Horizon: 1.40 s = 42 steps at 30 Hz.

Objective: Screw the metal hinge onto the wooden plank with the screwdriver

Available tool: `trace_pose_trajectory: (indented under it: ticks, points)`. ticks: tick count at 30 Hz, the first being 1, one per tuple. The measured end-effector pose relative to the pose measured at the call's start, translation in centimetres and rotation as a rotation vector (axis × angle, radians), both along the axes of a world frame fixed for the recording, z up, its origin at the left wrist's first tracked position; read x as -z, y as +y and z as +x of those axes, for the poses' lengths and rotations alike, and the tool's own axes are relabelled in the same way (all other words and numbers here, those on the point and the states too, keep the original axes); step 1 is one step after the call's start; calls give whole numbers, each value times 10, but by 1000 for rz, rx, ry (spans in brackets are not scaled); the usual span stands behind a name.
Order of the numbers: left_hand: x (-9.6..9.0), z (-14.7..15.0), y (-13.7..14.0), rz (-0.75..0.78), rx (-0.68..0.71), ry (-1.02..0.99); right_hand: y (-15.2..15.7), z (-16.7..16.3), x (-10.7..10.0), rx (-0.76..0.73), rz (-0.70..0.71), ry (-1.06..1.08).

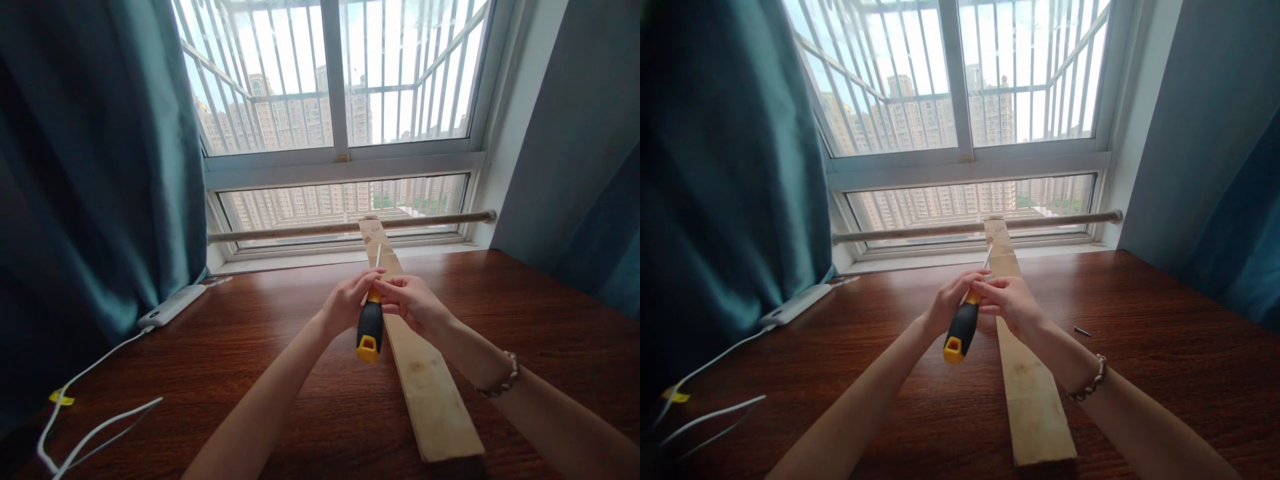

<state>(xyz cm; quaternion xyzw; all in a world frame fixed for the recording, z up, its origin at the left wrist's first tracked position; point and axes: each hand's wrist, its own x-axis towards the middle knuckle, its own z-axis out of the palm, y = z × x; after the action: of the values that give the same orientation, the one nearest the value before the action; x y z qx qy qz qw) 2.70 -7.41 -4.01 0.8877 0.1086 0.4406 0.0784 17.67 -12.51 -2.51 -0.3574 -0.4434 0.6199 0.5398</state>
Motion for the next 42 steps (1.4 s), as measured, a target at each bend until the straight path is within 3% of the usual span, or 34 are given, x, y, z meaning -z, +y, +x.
trace_pose_trajectory:
  ticks: [3,6,8,10,12,14,19,24,28,32,37,40,42]
  points:
    - [-9,-10,5,-96,18,4,14,-10,-5,25,10,-12]
    - [-13,-20,13,-62,-29,-79,30,-12,-18,-66,99,-213]
    - [-15,-25,20,-57,-74,-172,43,-5,-25,-88,251,-409]
    - [-20,-29,27,-144,-85,-288,58,9,-26,53,475,-621]
    - [-28,-31,36,-288,-29,-446,74,25,-14,215,704,-826]
    - [-37,-33,46,-406,49,-635,89,40,8,168,845,-976]
    - [-60,-31,65,-489,125,-1003,111,53,58,-23,867,-1154]
    - [-66,-25,67,-589,137,-1149,109,47,59,-9,877,-1248]
    - [-60,-27,63,-691,41,-1038,104,43,55,9,859,-1295]
    - [-51,-45,73,-957,-230,-583,104,40,57,7,861,-1292]
    - [-14,-63,109,-1572,-50,-18,107,41,60,-5,836,-1241]
    - [23,-63,127,-1709,-79,112,107,41,61,9,830,-1221]
    - [43,-61,133,-1760,-7,197,107,41,61,11,833,-1225]
